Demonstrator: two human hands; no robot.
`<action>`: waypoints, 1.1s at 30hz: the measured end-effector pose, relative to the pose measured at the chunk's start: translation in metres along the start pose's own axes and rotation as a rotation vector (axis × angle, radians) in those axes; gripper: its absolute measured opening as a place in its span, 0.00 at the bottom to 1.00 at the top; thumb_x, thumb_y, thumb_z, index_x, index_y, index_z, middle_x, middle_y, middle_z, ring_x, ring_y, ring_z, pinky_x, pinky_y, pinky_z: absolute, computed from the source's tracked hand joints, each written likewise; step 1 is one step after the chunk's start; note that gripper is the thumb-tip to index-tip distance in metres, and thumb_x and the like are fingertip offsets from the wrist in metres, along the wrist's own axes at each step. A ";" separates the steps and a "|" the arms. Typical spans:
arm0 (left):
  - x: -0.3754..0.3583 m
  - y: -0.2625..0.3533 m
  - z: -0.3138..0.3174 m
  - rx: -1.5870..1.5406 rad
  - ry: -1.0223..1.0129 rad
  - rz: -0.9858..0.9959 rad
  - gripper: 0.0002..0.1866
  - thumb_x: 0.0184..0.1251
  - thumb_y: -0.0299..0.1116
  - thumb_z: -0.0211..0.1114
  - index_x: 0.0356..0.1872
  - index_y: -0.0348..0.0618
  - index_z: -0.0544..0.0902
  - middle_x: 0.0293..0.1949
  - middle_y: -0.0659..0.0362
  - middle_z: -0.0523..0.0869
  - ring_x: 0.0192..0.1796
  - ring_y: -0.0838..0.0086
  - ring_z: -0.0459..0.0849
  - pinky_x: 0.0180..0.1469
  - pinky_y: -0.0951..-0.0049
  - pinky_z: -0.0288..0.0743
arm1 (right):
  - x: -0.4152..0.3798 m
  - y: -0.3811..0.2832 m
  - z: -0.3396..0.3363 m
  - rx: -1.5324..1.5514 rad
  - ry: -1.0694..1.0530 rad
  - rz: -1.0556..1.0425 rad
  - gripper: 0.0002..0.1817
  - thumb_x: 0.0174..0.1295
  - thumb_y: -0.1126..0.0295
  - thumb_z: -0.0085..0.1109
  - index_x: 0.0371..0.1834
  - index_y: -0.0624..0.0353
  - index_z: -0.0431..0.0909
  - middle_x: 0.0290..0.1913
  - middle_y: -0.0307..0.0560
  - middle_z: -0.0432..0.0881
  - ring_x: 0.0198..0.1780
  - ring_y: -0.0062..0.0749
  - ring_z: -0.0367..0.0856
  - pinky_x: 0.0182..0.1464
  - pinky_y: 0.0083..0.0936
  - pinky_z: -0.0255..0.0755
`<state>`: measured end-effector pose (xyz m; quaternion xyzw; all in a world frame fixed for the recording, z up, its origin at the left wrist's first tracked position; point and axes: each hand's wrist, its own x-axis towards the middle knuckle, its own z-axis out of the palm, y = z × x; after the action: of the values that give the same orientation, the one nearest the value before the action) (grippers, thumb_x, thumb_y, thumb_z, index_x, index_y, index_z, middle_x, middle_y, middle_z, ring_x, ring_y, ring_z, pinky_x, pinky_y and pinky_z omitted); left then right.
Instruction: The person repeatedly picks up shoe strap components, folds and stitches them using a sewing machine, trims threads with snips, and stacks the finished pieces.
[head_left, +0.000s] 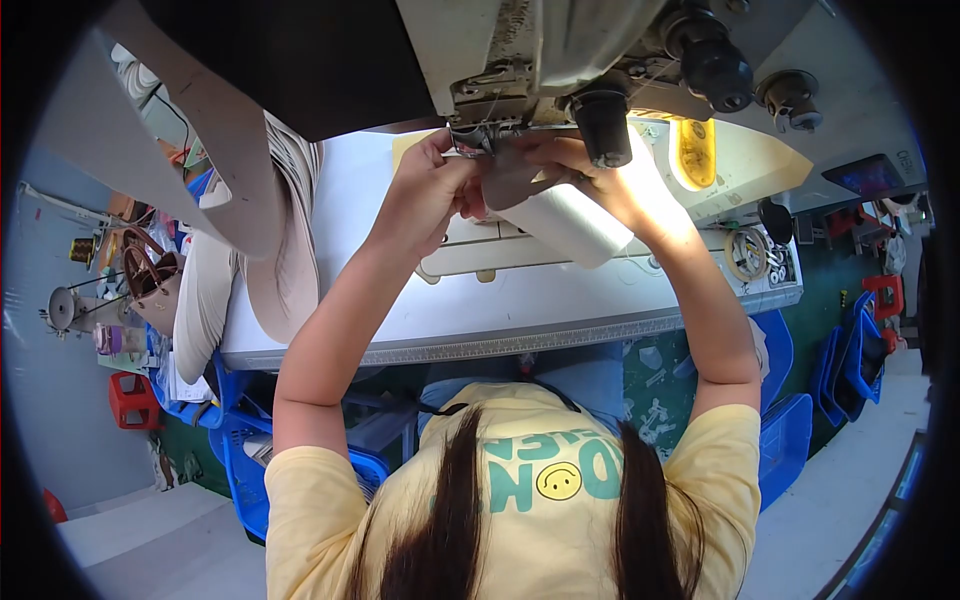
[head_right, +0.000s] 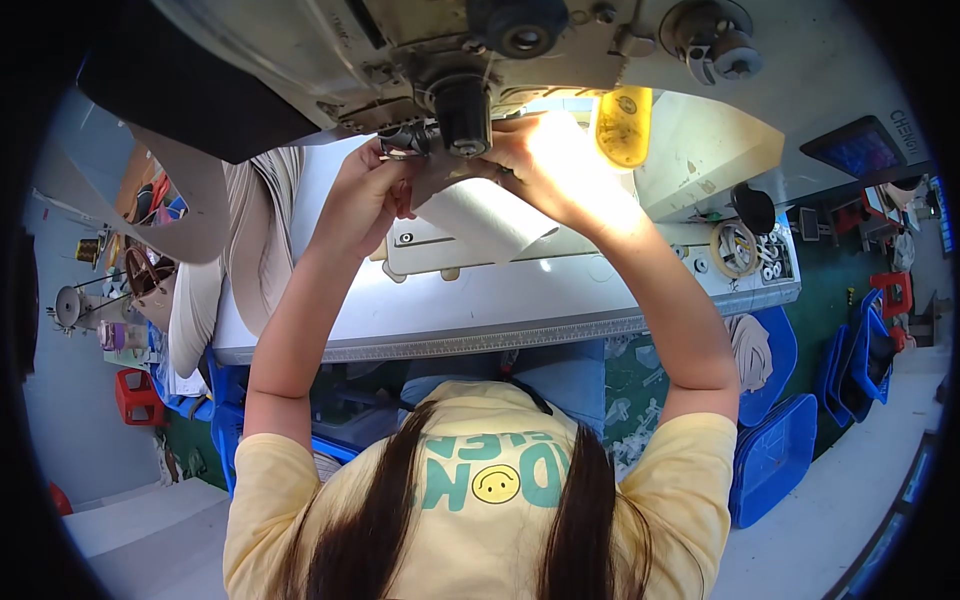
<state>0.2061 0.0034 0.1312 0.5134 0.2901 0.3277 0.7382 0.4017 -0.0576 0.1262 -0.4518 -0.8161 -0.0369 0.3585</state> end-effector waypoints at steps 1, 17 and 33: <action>0.001 0.001 -0.001 0.000 -0.006 -0.007 0.04 0.56 0.22 0.55 0.33 0.38 0.73 0.19 0.62 0.75 0.15 0.82 0.71 0.17 0.82 0.64 | 0.001 0.000 0.000 -0.009 0.006 0.009 0.10 0.49 0.67 0.60 0.36 0.54 0.80 0.27 0.49 0.79 0.30 0.44 0.79 0.33 0.32 0.72; 0.002 -0.003 -0.004 0.011 0.004 -0.002 0.03 0.57 0.23 0.54 0.33 0.38 0.73 0.20 0.61 0.76 0.15 0.81 0.71 0.18 0.82 0.66 | 0.000 -0.003 0.001 -0.004 0.022 0.051 0.09 0.52 0.67 0.58 0.35 0.56 0.81 0.29 0.49 0.80 0.30 0.44 0.79 0.35 0.31 0.72; -0.018 -0.062 -0.005 0.195 0.272 0.451 0.05 0.64 0.27 0.54 0.29 0.40 0.72 0.24 0.62 0.77 0.25 0.83 0.72 0.29 0.83 0.65 | -0.011 -0.011 0.011 0.052 0.097 0.084 0.17 0.43 0.77 0.59 0.40 0.52 0.80 0.34 0.44 0.78 0.32 0.41 0.78 0.35 0.30 0.72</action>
<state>0.2024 -0.0241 0.0731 0.5848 0.2952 0.5202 0.5479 0.3906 -0.0680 0.1140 -0.4739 -0.7787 -0.0226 0.4105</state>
